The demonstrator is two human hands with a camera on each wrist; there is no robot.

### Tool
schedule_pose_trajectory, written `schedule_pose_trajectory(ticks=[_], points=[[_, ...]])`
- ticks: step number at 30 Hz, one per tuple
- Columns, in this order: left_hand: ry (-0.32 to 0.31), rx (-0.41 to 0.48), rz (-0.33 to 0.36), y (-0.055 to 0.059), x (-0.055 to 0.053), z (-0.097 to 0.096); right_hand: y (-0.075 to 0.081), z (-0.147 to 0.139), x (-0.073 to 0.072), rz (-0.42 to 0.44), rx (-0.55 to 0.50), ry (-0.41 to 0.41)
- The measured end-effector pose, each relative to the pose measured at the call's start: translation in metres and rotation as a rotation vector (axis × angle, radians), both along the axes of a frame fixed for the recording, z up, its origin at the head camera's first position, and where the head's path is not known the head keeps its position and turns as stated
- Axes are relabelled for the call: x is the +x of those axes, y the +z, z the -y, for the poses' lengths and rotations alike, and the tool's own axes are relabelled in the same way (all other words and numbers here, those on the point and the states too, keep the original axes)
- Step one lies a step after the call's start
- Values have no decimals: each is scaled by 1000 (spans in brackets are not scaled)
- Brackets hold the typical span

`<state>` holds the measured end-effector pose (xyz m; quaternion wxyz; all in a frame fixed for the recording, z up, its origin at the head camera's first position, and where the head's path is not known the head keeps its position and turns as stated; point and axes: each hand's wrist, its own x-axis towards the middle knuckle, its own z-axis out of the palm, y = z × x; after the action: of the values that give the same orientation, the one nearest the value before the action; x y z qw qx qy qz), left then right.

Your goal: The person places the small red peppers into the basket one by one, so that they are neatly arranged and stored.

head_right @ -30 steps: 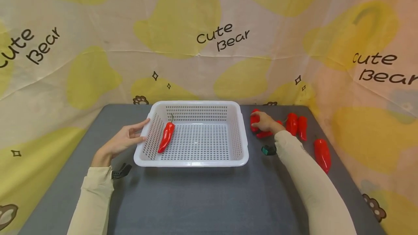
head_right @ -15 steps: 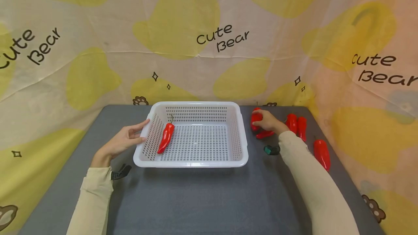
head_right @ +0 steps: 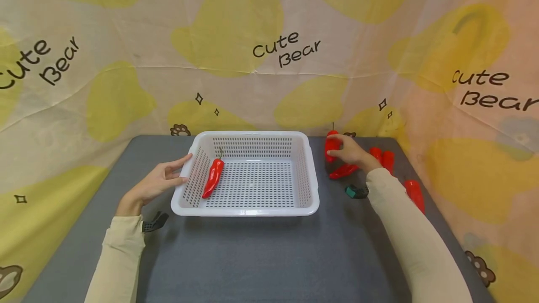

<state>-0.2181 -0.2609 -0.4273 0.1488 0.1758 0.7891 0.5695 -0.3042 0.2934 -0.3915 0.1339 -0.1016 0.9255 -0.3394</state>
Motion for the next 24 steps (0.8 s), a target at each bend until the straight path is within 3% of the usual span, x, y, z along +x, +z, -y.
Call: schedule_pose_trajectory(ticks=[24], points=[[7, 1, -1, 2, 3, 0, 28, 12, 11, -124, -129, 90]])
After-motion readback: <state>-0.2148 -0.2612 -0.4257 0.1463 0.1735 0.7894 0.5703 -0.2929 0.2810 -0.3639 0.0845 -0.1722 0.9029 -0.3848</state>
